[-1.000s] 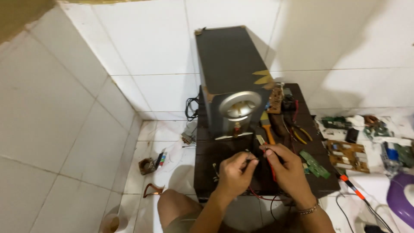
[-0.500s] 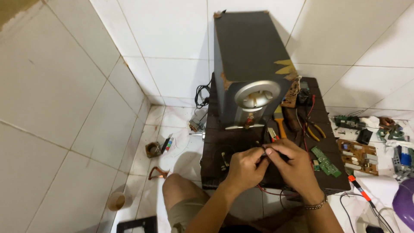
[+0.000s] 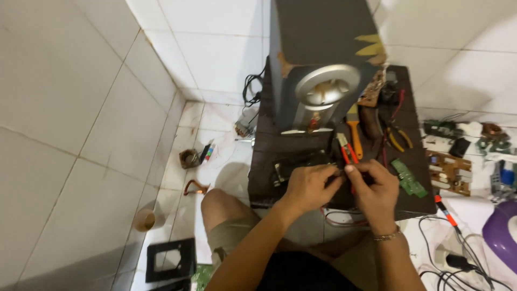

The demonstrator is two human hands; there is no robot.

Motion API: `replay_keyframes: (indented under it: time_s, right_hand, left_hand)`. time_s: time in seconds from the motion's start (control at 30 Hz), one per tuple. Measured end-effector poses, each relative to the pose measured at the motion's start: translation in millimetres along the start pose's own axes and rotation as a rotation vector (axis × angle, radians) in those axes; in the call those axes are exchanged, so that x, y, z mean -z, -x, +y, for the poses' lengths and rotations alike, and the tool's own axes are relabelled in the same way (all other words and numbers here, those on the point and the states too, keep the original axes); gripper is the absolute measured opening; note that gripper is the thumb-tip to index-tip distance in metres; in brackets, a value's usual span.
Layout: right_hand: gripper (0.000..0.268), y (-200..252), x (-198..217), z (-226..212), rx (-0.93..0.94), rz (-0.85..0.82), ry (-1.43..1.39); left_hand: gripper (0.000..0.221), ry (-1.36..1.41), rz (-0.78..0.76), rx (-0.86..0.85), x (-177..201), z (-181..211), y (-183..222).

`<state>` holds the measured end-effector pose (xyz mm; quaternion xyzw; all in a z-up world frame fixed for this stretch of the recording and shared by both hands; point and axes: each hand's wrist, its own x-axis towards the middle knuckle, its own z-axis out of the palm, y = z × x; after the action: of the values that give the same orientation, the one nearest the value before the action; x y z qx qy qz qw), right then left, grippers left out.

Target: The person sits on the floor at a low bench repairing a speaker. They strip and twist wire ends by hand, solder a wire to a circuit board using a soldering iron, then attach multimeter test probes to a speaker component on the bench.

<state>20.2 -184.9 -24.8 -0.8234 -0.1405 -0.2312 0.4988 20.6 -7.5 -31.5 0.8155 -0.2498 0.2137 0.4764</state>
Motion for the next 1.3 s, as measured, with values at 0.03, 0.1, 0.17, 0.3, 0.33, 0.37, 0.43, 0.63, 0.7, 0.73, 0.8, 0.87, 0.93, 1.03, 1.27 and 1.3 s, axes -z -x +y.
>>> replay_keyframes:
  time_s: [0.03,0.1,0.17,0.3,0.33,0.37,0.43,0.63,0.7,0.73,0.8,0.87,0.93,1.03,1.27,1.3]
  right_hand:
    - [0.009,0.4,-2.3,5.0,-0.029,0.037,-0.024]
    - [0.011,0.7,-9.8,17.9,-0.047,0.086,-0.045]
    - [0.017,12.9,-21.8,33.1,-0.203,0.131,-0.152]
    - [0.018,38.7,-30.9,32.9,-0.272,0.161,-0.141]
    - [0.017,41.7,-31.8,34.3,-0.282,0.161,-0.135]
    - [0.017,44.7,-33.1,35.4,-0.291,0.161,-0.129]
    - [0.017,49.8,-35.2,50.3,-0.321,0.154,-0.126]
    - [0.016,35.4,-34.1,45.2,-0.342,0.09,-0.062]
    - [0.016,20.6,-36.9,44.4,-0.282,0.088,-0.048]
    - [0.016,18.0,-40.3,46.9,-0.267,0.085,-0.042]
    - [0.017,14.9,-44.8,47.4,-0.249,0.09,-0.037]
    - [0.015,15.5,-48.0,43.8,-0.287,0.07,-0.018]
    - [0.016,15.2,-49.8,45.7,-0.289,0.067,0.003]
    - [0.016,14.8,-50.5,44.2,-0.311,0.056,0.024]
    - [0.033,-37.1,-2.8,32.2,-0.45,0.024,0.057]
    - [0.033,-58.0,7.7,38.6,-0.445,0.035,0.06]
  left_hand:
    - [0.009,0.001,-0.007,0.027,0.8,-0.4,-3.0]
    - [0.012,0.004,-0.012,0.038,-1.5,-5.5,-7.2]
    - [0.01,-0.033,-0.021,0.07,-7.9,-13.6,2.5]
    - [0.009,-0.05,-0.044,0.058,-8.5,-17.5,20.7]
    - [0.01,-0.084,-0.036,0.03,-12.5,-21.6,23.1]
    - [0.011,-0.119,-0.027,0.003,-16.0,-25.6,25.6]
    - [0.01,-0.116,-0.004,-0.002,-25.3,-31.8,29.1]
    - [0.007,-0.125,0.024,0.035,-24.0,-40.1,19.3]
    - [0.007,-0.099,0.044,0.055,-22.7,-45.7,10.2]
    - [0.007,-0.122,0.062,0.059,-25.4,-51.5,10.4]
    - [0.007,-0.144,0.078,0.053,-26.7,-54.6,9.9]
    - [0.007,-0.129,0.073,0.069,-23.8,-50.0,10.7]
    - [0.007,-0.129,0.061,0.072,-23.1,-51.0,12.4]
    - [0.006,-0.144,0.032,0.062,-20.8,-48.4,13.2]
    - [0.007,-0.247,0.116,-0.006,-29.1,-48.0,15.2]
    - [0.007,-0.243,0.116,-0.017,-31.5,-51.4,18.6]
